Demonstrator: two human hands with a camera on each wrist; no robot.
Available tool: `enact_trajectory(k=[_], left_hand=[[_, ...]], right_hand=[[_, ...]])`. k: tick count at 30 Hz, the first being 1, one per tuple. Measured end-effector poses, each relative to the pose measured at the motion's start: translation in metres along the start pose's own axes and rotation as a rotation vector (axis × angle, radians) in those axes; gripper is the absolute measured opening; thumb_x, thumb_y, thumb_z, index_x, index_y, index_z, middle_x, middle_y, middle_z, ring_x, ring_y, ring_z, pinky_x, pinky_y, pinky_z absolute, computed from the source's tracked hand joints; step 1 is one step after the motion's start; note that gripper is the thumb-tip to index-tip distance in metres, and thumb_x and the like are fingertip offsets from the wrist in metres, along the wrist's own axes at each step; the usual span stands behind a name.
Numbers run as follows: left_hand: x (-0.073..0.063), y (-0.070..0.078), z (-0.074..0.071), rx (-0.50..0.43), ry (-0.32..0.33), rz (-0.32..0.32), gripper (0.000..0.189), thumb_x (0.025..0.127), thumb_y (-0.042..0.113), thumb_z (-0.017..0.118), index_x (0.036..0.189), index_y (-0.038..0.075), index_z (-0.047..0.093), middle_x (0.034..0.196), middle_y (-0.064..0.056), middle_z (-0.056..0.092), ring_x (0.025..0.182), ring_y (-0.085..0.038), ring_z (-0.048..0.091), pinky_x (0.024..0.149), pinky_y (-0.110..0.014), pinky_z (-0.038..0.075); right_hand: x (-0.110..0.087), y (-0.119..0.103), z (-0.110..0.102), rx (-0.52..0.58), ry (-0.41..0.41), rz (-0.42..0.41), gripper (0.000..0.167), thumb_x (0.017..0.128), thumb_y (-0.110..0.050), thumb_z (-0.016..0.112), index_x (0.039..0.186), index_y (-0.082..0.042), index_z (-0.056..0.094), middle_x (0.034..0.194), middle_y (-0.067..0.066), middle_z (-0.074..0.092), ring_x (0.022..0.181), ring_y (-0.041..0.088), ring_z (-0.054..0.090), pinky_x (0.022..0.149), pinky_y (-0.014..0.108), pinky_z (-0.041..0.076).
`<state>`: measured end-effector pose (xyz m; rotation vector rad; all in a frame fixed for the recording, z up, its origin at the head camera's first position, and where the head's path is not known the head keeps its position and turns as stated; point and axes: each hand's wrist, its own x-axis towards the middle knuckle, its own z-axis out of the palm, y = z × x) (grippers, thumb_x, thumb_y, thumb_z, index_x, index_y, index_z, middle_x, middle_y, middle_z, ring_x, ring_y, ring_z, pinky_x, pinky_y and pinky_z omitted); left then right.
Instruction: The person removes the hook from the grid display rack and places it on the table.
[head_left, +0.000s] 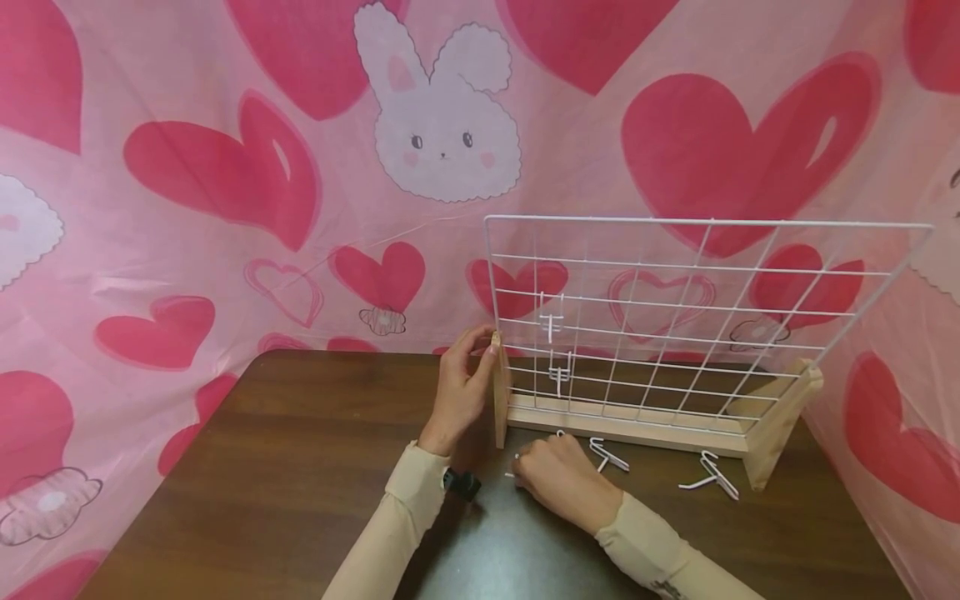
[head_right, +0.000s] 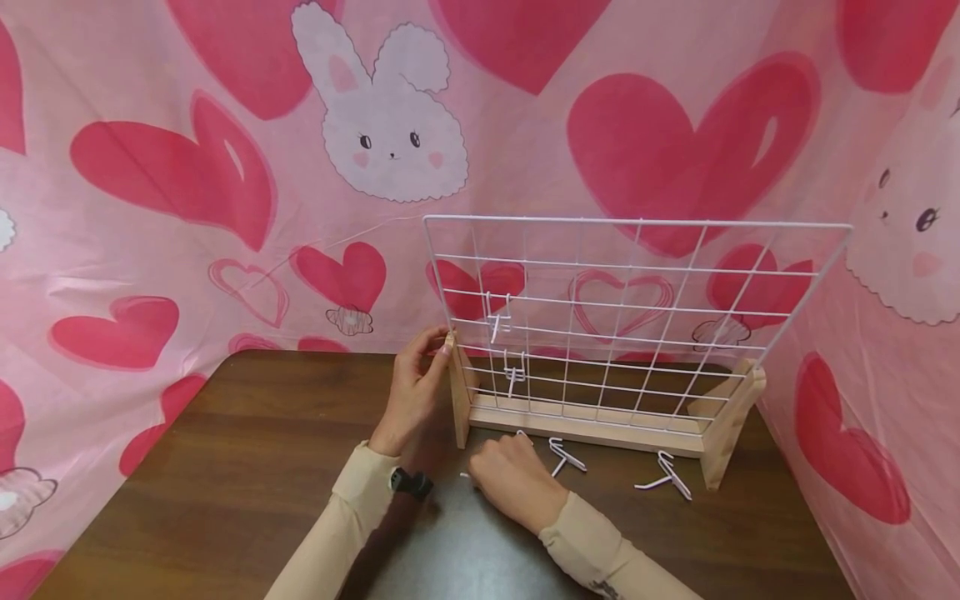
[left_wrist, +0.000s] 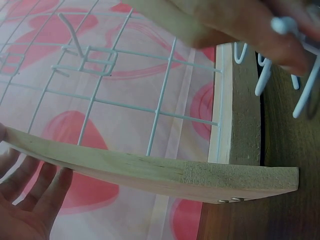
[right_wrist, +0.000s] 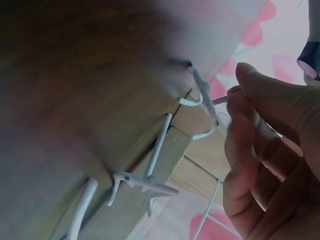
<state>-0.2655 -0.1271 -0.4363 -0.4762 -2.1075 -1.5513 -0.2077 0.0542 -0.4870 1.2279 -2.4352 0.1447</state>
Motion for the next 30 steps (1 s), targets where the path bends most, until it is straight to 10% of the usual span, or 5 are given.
enact_trajectory(k=[30], left_hand=[[-0.001, -0.001, 0.0, 0.001, -0.005, 0.011, 0.028, 0.104, 0.01, 0.059, 0.131, 0.002, 0.066, 0.124, -0.027, 0.07, 0.112, -0.034, 0.071, 0.087, -0.05, 0.062]], right_hand=[[0.005, -0.012, 0.006, 0.009, -0.038, -0.044, 0.028, 0.08, -0.015, 0.081, 0.059, -0.024, 0.064, 0.066, -0.011, 0.063, 0.05, 0.014, 0.059, 0.041, 0.03, 0.033]])
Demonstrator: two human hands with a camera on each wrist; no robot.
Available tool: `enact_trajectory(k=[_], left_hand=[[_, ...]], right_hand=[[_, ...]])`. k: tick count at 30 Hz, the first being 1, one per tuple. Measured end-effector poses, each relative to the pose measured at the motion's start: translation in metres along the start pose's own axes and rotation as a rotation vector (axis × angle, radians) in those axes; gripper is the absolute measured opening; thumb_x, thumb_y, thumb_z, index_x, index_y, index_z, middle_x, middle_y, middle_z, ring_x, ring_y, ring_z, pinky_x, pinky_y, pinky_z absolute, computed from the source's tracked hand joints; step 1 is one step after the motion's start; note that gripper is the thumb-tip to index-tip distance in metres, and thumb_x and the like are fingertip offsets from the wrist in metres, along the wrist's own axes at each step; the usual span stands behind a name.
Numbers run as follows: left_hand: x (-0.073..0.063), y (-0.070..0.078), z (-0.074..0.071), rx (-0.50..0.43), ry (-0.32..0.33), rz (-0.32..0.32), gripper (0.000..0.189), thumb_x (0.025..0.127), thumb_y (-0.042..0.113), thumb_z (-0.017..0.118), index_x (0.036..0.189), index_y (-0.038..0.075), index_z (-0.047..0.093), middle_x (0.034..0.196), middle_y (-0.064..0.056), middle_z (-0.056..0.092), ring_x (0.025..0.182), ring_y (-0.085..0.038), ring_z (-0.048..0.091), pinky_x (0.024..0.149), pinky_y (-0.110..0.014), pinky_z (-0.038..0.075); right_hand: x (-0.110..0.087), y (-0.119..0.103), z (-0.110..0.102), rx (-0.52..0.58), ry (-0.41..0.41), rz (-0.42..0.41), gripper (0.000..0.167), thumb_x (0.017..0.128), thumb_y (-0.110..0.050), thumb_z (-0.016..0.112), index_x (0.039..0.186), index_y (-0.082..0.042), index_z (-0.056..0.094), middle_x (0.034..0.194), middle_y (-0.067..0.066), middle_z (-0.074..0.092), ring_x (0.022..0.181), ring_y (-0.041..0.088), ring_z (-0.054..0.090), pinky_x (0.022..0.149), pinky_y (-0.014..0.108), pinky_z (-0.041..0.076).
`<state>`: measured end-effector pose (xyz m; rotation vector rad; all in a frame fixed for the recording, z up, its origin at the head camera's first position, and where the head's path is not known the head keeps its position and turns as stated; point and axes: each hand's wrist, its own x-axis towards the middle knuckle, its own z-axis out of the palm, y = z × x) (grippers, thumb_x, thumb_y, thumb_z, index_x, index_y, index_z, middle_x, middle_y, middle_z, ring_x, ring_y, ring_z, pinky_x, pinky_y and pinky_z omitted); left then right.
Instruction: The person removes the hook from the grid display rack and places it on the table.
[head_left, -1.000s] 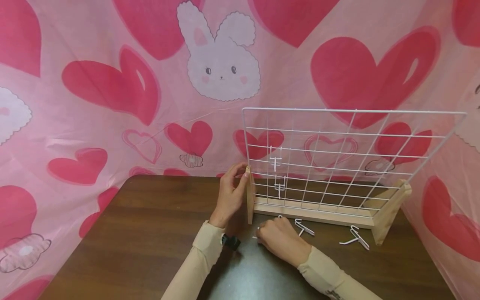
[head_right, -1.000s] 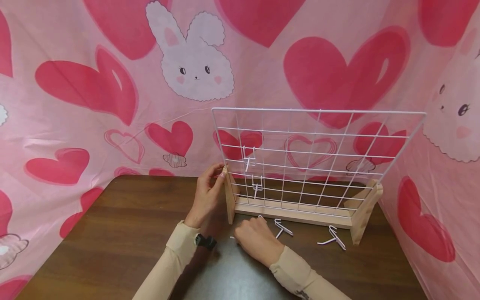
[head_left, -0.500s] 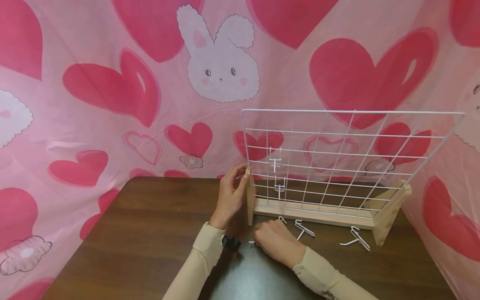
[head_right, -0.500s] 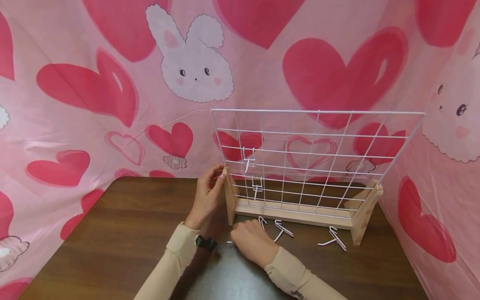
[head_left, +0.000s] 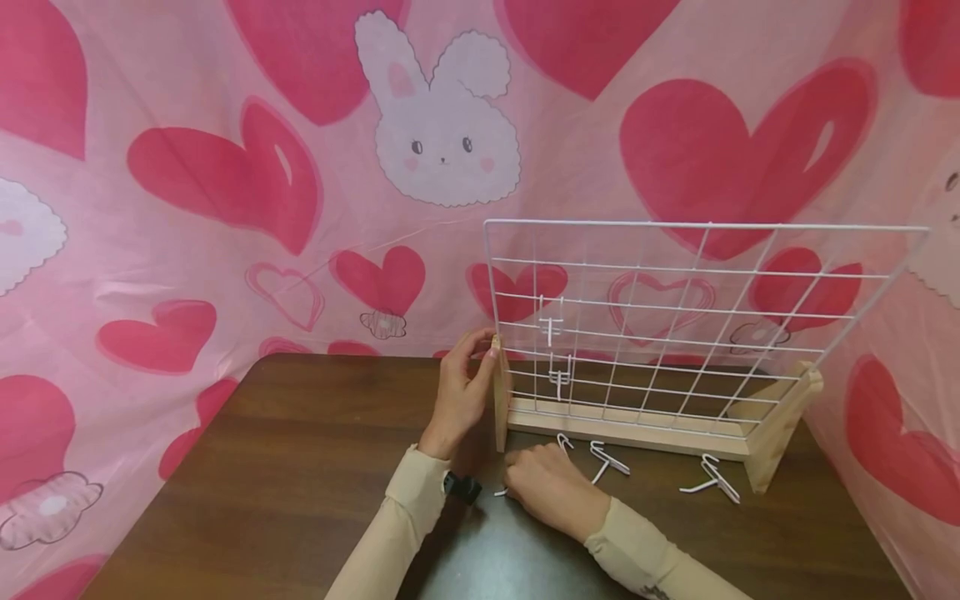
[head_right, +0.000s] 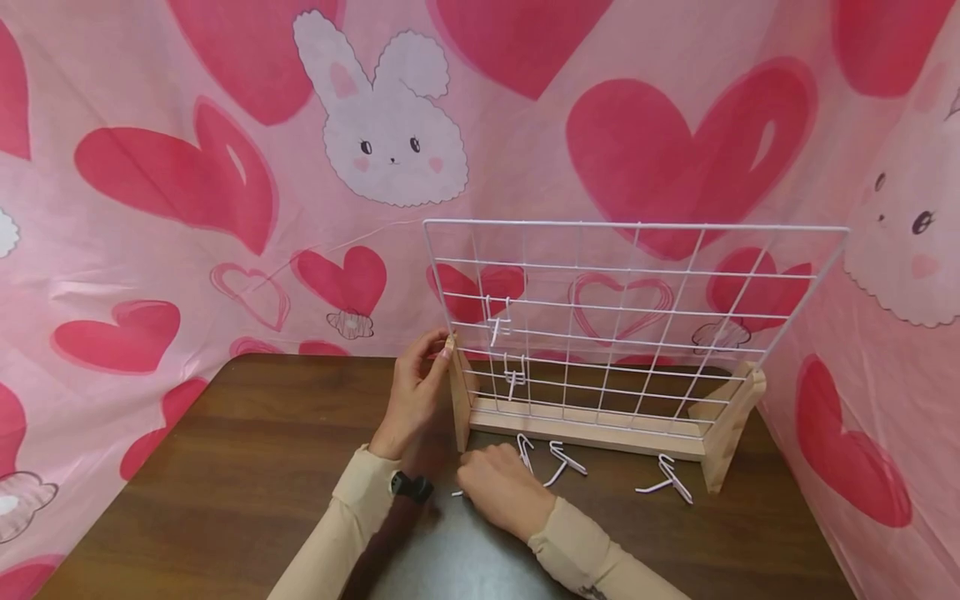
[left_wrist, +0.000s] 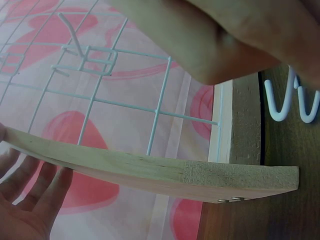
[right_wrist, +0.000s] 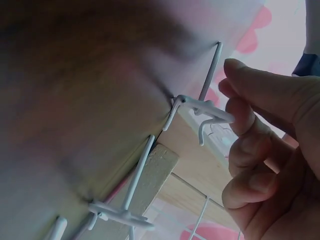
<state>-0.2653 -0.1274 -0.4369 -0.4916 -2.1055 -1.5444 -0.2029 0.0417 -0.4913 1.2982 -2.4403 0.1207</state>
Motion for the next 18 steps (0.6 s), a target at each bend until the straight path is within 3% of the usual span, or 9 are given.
enact_trajectory(k=[8, 18], left_hand=[[-0.001, -0.002, 0.001, 0.003, 0.009, 0.003, 0.027, 0.104, 0.011, 0.06, 0.13, 0.005, 0.067, 0.122, -0.022, 0.071, 0.111, -0.032, 0.071, 0.086, -0.043, 0.063], [0.0, -0.001, -0.001, 0.015, 0.002, -0.002, 0.027, 0.105, 0.011, 0.059, 0.13, 0.005, 0.066, 0.123, -0.022, 0.071, 0.112, -0.031, 0.072, 0.086, -0.041, 0.063]], right_hand=[[-0.002, 0.003, -0.012, 0.044, 0.014, -0.055, 0.018, 0.079, -0.028, 0.087, 0.073, -0.027, 0.07, 0.072, -0.012, 0.063, 0.059, 0.01, 0.064, 0.047, 0.027, 0.04], [0.001, 0.014, -0.045, 0.082, 0.178, -0.065, 0.014, 0.08, -0.023, 0.088, 0.085, -0.024, 0.074, 0.074, -0.012, 0.067, 0.062, 0.009, 0.066, 0.05, 0.027, 0.044]])
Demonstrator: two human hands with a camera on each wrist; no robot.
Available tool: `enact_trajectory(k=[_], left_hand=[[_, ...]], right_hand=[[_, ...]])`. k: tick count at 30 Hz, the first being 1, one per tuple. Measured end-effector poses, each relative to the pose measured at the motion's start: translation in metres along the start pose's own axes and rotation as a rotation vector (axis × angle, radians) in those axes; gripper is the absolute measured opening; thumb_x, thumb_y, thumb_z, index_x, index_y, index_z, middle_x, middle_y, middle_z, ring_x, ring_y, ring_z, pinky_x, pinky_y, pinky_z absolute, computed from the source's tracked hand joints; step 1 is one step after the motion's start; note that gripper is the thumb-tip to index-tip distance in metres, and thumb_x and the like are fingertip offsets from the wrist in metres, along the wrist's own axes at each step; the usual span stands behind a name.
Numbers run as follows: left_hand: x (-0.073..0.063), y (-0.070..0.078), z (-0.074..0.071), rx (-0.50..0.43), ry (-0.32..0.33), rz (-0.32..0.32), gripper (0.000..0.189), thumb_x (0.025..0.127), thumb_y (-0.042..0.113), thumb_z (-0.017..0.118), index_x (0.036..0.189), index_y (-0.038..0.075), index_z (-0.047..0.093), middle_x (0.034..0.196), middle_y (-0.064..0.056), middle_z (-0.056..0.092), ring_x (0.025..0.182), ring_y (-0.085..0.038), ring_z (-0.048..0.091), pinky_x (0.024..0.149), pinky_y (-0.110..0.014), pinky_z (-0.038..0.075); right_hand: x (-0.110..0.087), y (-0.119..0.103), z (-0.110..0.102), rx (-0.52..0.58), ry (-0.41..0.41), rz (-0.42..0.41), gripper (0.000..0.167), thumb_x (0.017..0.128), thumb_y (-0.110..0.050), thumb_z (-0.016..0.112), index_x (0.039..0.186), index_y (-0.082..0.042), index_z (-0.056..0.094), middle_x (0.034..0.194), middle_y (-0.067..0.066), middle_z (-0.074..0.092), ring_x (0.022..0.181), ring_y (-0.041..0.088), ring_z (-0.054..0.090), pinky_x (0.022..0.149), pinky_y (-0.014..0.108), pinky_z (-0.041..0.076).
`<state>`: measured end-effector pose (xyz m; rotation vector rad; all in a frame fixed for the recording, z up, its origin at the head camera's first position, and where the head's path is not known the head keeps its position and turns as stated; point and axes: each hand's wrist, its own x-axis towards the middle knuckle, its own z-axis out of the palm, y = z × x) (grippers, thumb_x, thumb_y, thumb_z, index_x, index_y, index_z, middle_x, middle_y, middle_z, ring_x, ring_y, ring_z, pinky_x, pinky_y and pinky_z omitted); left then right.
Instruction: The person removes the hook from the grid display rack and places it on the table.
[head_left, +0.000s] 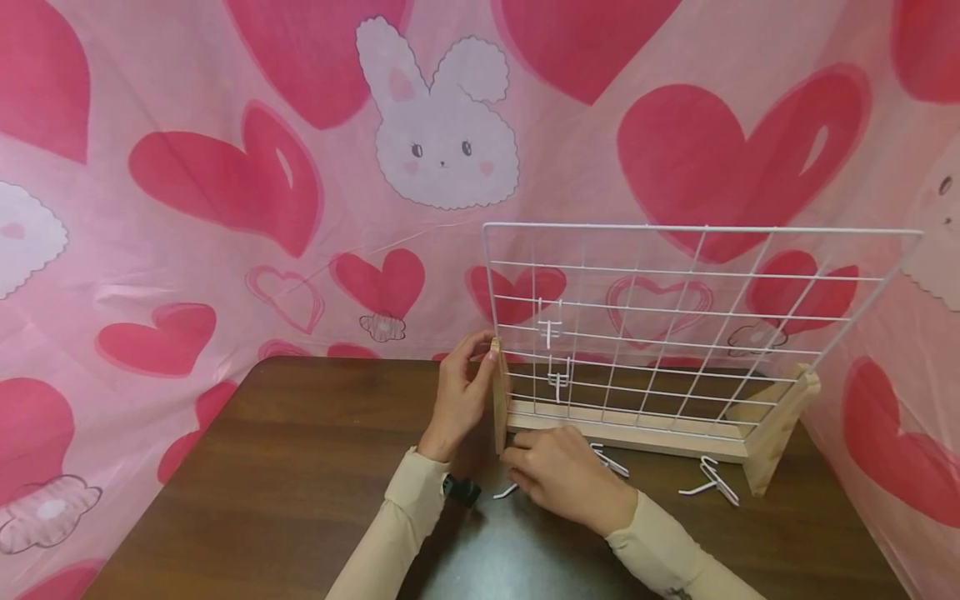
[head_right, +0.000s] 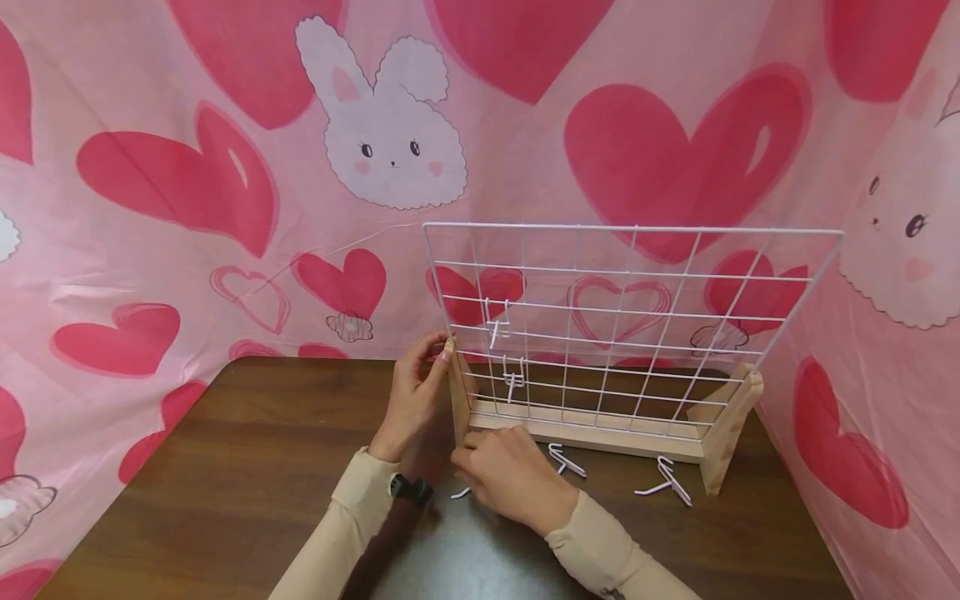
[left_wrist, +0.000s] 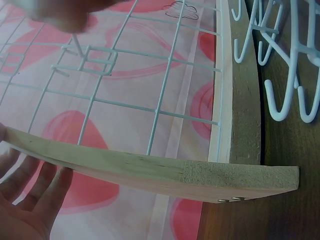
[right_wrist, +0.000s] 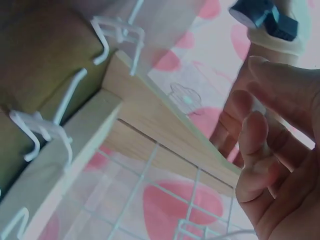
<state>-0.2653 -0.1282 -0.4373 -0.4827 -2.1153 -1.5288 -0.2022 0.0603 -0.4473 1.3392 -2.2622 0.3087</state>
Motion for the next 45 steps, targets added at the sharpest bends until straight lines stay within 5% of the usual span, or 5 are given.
enact_trajectory(k=[13, 22, 30, 45], left_hand=[[0.001, -0.001, 0.0, -0.002, 0.002, 0.001, 0.028, 0.104, 0.01, 0.059, 0.129, 0.001, 0.066, 0.122, -0.021, 0.072, 0.112, -0.033, 0.072, 0.086, -0.051, 0.062], [0.0, 0.0, 0.0, 0.0, 0.004, -0.01, 0.028, 0.104, 0.01, 0.059, 0.13, 0.004, 0.066, 0.124, -0.023, 0.071, 0.113, -0.033, 0.072, 0.087, -0.046, 0.062], [0.0, 0.001, 0.0, -0.003, 0.005, -0.014, 0.028, 0.104, 0.011, 0.06, 0.131, 0.005, 0.066, 0.124, -0.023, 0.071, 0.113, -0.034, 0.071, 0.09, -0.052, 0.061], [0.0, 0.003, 0.0, 0.0, -0.006, -0.042, 0.03, 0.105, 0.01, 0.059, 0.132, 0.002, 0.065, 0.124, -0.021, 0.071, 0.113, -0.033, 0.072, 0.088, -0.037, 0.063]], right_hand=[[0.005, 0.011, -0.023, 0.065, 0.322, -0.034, 0.014, 0.082, -0.02, 0.084, 0.095, -0.018, 0.08, 0.08, -0.01, 0.073, 0.07, 0.004, 0.069, 0.058, 0.024, 0.053], [0.008, 0.022, -0.038, 0.072, 0.413, 0.031, 0.017, 0.08, -0.018, 0.086, 0.095, -0.012, 0.081, 0.083, -0.002, 0.079, 0.071, 0.01, 0.076, 0.06, 0.03, 0.058], [0.012, 0.027, -0.048, 0.106, 0.462, 0.09, 0.013, 0.089, -0.022, 0.08, 0.095, -0.011, 0.081, 0.084, 0.002, 0.081, 0.072, 0.015, 0.078, 0.06, 0.034, 0.06], [0.016, 0.038, -0.062, 0.123, 0.544, 0.14, 0.017, 0.091, -0.022, 0.079, 0.097, -0.006, 0.081, 0.088, 0.008, 0.082, 0.075, 0.022, 0.079, 0.066, 0.04, 0.062]])
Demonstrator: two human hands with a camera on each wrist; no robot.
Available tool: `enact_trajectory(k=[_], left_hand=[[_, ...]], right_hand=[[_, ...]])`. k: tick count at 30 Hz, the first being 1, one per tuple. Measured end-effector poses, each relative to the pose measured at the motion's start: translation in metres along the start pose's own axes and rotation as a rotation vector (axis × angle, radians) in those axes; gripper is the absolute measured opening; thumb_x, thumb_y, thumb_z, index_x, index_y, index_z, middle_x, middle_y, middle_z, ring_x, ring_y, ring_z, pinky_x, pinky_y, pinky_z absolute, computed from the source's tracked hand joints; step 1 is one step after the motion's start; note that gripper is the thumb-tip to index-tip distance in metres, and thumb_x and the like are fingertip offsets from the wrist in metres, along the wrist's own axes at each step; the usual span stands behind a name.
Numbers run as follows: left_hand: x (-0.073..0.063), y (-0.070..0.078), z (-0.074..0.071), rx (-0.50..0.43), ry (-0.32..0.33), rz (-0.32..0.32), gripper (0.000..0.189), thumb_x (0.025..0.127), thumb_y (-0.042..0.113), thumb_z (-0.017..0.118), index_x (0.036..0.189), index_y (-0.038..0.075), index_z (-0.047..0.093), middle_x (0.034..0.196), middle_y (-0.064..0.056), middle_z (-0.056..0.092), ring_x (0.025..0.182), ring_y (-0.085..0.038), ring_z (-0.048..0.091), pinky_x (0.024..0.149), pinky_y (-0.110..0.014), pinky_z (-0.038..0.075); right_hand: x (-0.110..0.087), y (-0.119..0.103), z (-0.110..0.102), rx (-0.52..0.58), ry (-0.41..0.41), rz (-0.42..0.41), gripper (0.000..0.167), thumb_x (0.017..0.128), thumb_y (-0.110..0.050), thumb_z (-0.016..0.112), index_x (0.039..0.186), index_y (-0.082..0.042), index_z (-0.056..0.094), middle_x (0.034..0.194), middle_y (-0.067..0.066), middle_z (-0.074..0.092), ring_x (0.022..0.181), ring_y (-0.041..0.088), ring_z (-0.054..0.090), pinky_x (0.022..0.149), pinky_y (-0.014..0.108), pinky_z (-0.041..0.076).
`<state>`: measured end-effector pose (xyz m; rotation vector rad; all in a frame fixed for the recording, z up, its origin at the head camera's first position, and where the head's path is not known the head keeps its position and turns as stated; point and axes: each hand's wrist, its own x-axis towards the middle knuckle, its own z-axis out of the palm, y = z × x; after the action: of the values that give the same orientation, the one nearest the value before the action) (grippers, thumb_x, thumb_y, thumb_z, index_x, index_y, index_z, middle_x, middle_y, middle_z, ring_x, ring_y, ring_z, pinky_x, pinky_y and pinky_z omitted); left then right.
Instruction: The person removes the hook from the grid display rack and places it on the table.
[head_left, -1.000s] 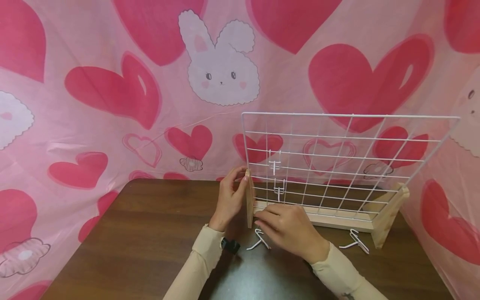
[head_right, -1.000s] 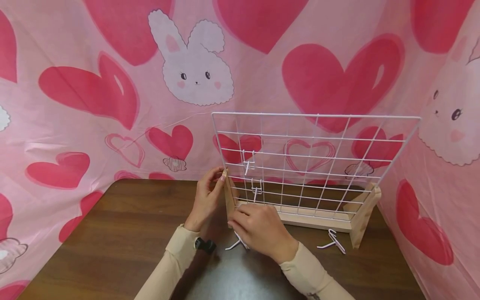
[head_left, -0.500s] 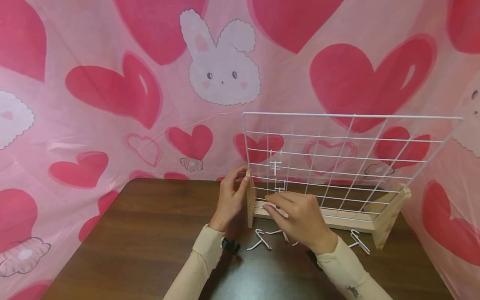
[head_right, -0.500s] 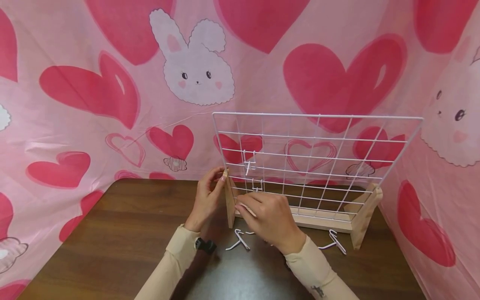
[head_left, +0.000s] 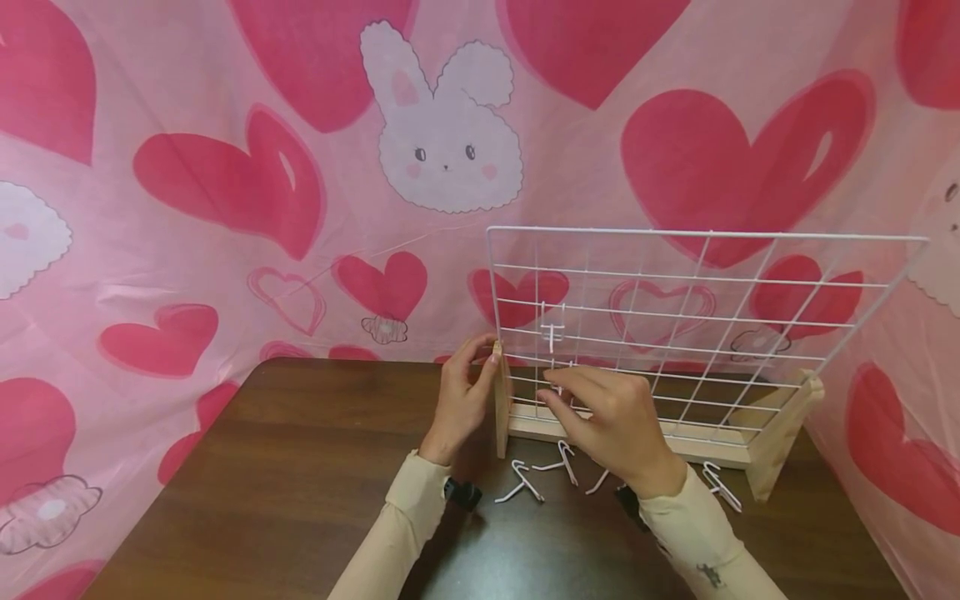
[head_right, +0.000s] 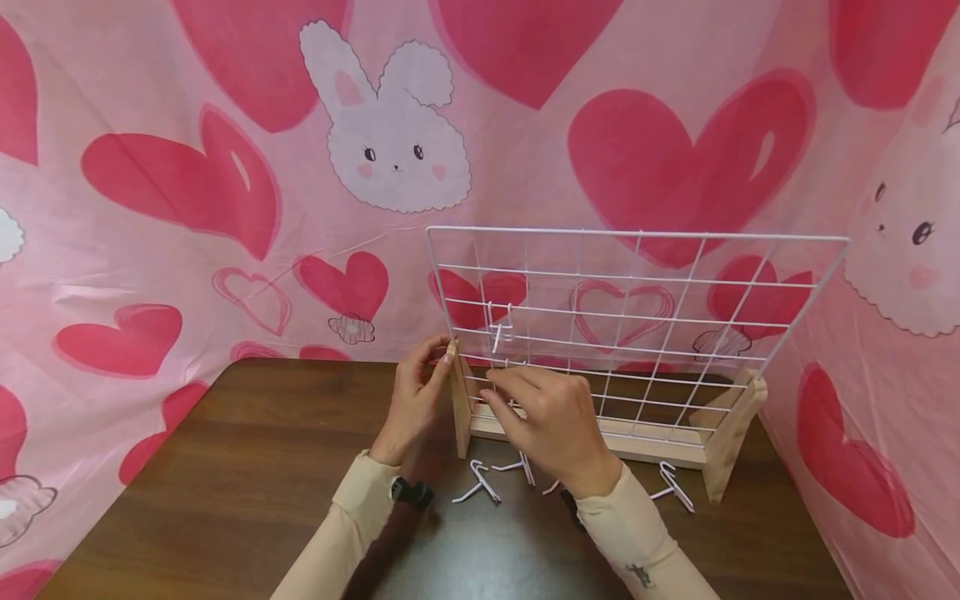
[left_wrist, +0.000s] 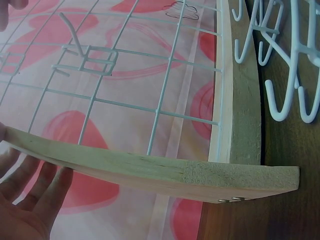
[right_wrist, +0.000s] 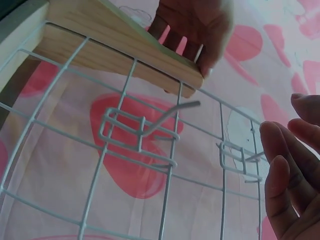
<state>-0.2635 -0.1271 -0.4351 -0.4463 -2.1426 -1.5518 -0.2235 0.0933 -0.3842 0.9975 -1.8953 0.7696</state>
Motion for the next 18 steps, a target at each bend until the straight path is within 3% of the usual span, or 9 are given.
enact_trajectory(k=[4, 8, 12, 16, 18], left_hand=[[0.0, 0.0, 0.0, 0.0, 0.002, 0.005, 0.03, 0.105, 0.011, 0.059, 0.132, 0.003, 0.065, 0.123, -0.021, 0.071, 0.113, -0.033, 0.071, 0.088, -0.035, 0.062], [0.0, -0.001, 0.0, -0.001, 0.004, 0.008, 0.029, 0.105, 0.011, 0.059, 0.132, 0.003, 0.066, 0.123, -0.023, 0.071, 0.113, -0.034, 0.071, 0.088, -0.035, 0.062], [0.0, -0.001, 0.001, 0.002, 0.004, 0.008, 0.03, 0.105, 0.01, 0.059, 0.132, 0.0, 0.065, 0.123, -0.02, 0.072, 0.112, -0.034, 0.071, 0.087, -0.034, 0.062], [0.0, 0.0, 0.001, 0.002, 0.004, 0.008, 0.03, 0.104, 0.01, 0.059, 0.132, -0.001, 0.064, 0.122, -0.018, 0.072, 0.113, -0.033, 0.071, 0.087, -0.033, 0.062], [0.0, 0.0, 0.001, 0.0, 0.002, 0.007, 0.031, 0.104, 0.01, 0.059, 0.132, -0.002, 0.064, 0.122, -0.02, 0.072, 0.113, -0.033, 0.071, 0.087, -0.032, 0.062]], right_hand=[[0.003, 0.001, -0.003, -0.001, 0.024, 0.007, 0.021, 0.09, -0.024, 0.081, 0.098, -0.004, 0.08, 0.088, 0.01, 0.081, 0.073, 0.022, 0.078, 0.065, 0.039, 0.061], [0.007, 0.003, -0.004, -0.005, 0.068, 0.009, 0.037, 0.101, -0.04, 0.068, 0.1, -0.005, 0.078, 0.083, 0.007, 0.08, 0.064, 0.018, 0.072, 0.056, 0.032, 0.055], [0.01, 0.005, -0.004, -0.032, 0.097, 0.018, 0.047, 0.103, -0.048, 0.06, 0.105, -0.004, 0.076, 0.078, 0.008, 0.078, 0.057, 0.014, 0.065, 0.05, 0.026, 0.048], [0.013, 0.01, -0.001, -0.029, 0.107, 0.052, 0.032, 0.093, -0.025, 0.078, 0.115, -0.002, 0.075, 0.078, 0.011, 0.078, 0.054, 0.013, 0.063, 0.048, 0.025, 0.048], [0.015, 0.013, 0.001, -0.022, 0.112, 0.075, 0.037, 0.083, -0.012, 0.085, 0.118, -0.003, 0.074, 0.081, 0.012, 0.079, 0.054, 0.014, 0.064, 0.049, 0.026, 0.05]])
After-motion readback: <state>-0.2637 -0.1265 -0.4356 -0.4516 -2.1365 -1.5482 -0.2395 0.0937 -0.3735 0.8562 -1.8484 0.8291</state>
